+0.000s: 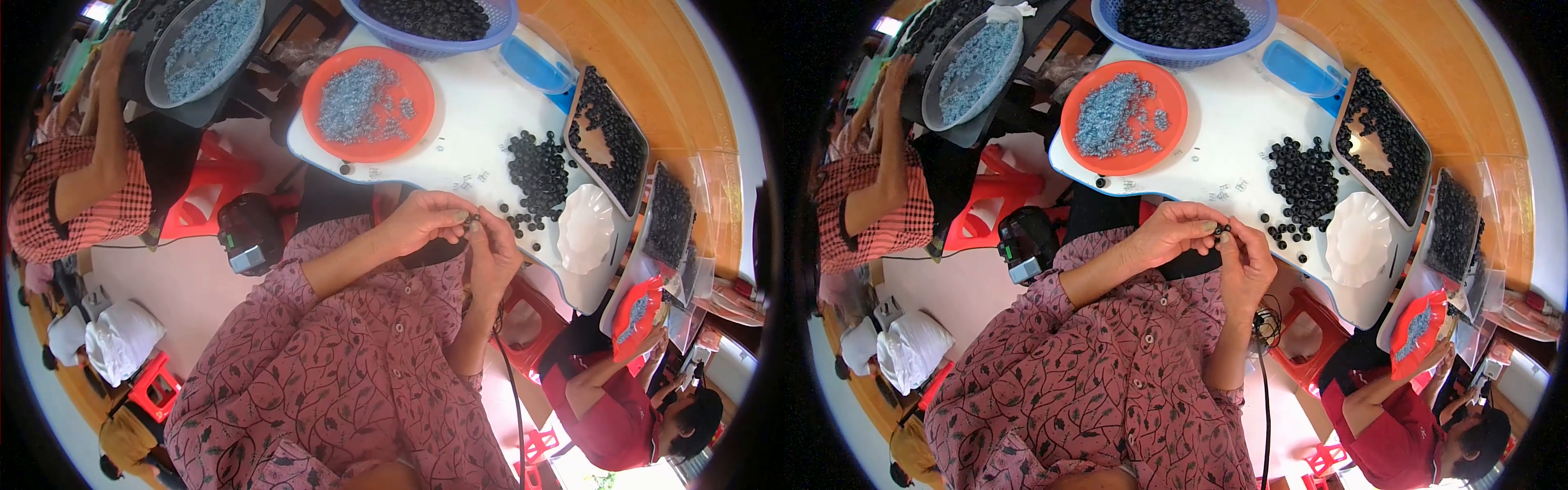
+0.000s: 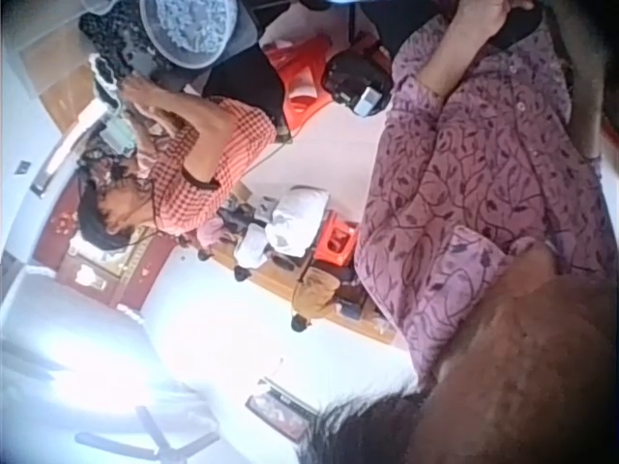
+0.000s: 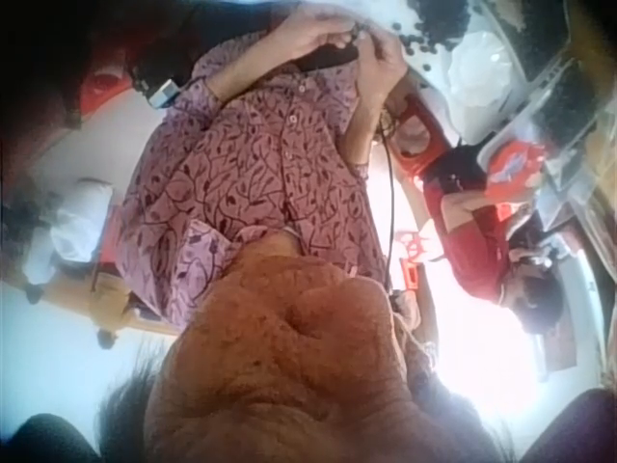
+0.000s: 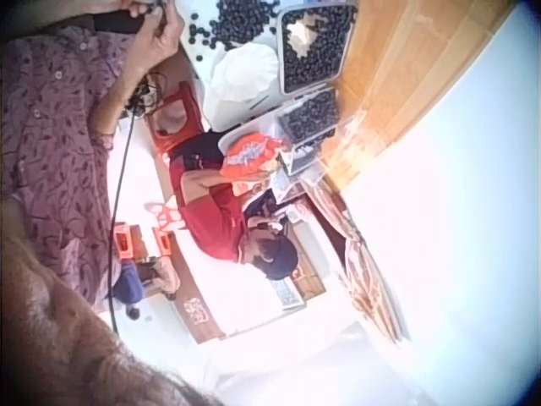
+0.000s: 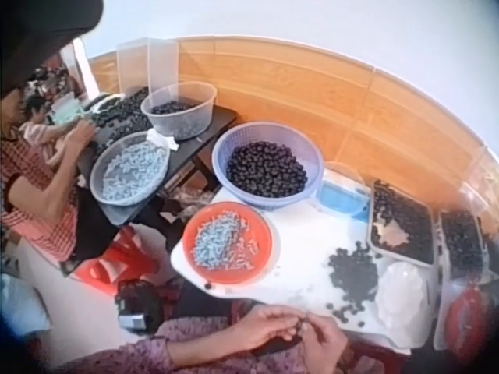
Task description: The person sorts and assembles small blue and black plastic components by hand at a workshop table.
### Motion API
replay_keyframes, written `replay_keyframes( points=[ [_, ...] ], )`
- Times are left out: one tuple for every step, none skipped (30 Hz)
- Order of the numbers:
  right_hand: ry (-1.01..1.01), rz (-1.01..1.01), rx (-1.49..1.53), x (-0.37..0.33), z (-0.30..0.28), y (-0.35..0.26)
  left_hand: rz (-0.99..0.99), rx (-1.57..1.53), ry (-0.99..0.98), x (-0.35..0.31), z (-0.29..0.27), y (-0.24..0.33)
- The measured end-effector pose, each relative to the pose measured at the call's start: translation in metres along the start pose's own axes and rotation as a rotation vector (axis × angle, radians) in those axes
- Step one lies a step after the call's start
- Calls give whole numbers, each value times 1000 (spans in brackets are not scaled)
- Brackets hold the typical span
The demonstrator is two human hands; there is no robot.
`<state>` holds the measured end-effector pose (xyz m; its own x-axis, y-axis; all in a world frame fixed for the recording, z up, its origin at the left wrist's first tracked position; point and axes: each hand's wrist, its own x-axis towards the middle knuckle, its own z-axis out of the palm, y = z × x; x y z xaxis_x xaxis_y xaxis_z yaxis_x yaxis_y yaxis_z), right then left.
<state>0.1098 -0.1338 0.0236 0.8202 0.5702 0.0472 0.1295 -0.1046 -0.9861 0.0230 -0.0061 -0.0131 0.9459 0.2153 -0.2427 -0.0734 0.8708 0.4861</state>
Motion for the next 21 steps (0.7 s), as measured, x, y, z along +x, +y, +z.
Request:
replay_keyframes(
  points=[
    [3, -17, -32, -1, 0, -1, 3, 0, -3, 0, 0, 0],
    [1, -17, -31, -1, 0, -4, 6, 1, -6, 0, 0, -1],
    [0, 18, 0, -2, 1, -7, 7, 1, -5, 0, -1, -1],
    [-1, 53, 31, -2, 1, -9, 7, 6, -6, 0, -2, -1],
    [-2, 52, 32, -2, 1, -11, 6, 11, -7, 0, -1, -1],
    [-2, 71, 21, -2, 1, -12, 8, 10, -6, -1, -1, 0],
    [-3, 89, 11, -1, 1, -12, 9, 27, -1, -1, 0, 1],
    [-3, 89, 11, -1, 0, -12, 8, 43, 3, -2, 1, 2],
    [1, 150, 33, -1, 0, -12, 8, 43, 3, -2, 1, 2],
    [5, 211, 55, -1, 0, -13, 4, 63, 3, -2, 1, 1],
    [3, 211, 55, -1, 1, -12, 3, 84, 5, -2, 0, 1],
    [20, 245, 107, 0, 1, -11, 4, 84, 6, -2, -1, 1],
    [37, 279, 160, 0, 2, -10, 4, 94, 2, -2, -1, 1],
    [36, 280, 159, 0, 1, -10, 4, 104, -2, -2, -1, 1],
    [9, 285, 168, 0, 0, -10, 5, 103, -1, -3, -1, 1],
    [-17, 290, 177, 0, -1, -10, 16, 108, -11, -3, -1, 1],
    [-18, 290, 177, 0, -3, -8, 26, 113, -20, -3, -1, 1],
    [-35, 287, 178, 0, -5, -5, 26, 113, -19, -3, -1, 1],
    [-51, 284, 180, 0, -6, -3, 5, 80, -16, -3, -1, 1],
    [-54, 285, 179, 0, -5, -5, -15, 47, -12, -4, -1, 1],
    [-58, 293, 170, 1, -5, -8, -13, 45, -10, -3, -2, 0]
  ],
)
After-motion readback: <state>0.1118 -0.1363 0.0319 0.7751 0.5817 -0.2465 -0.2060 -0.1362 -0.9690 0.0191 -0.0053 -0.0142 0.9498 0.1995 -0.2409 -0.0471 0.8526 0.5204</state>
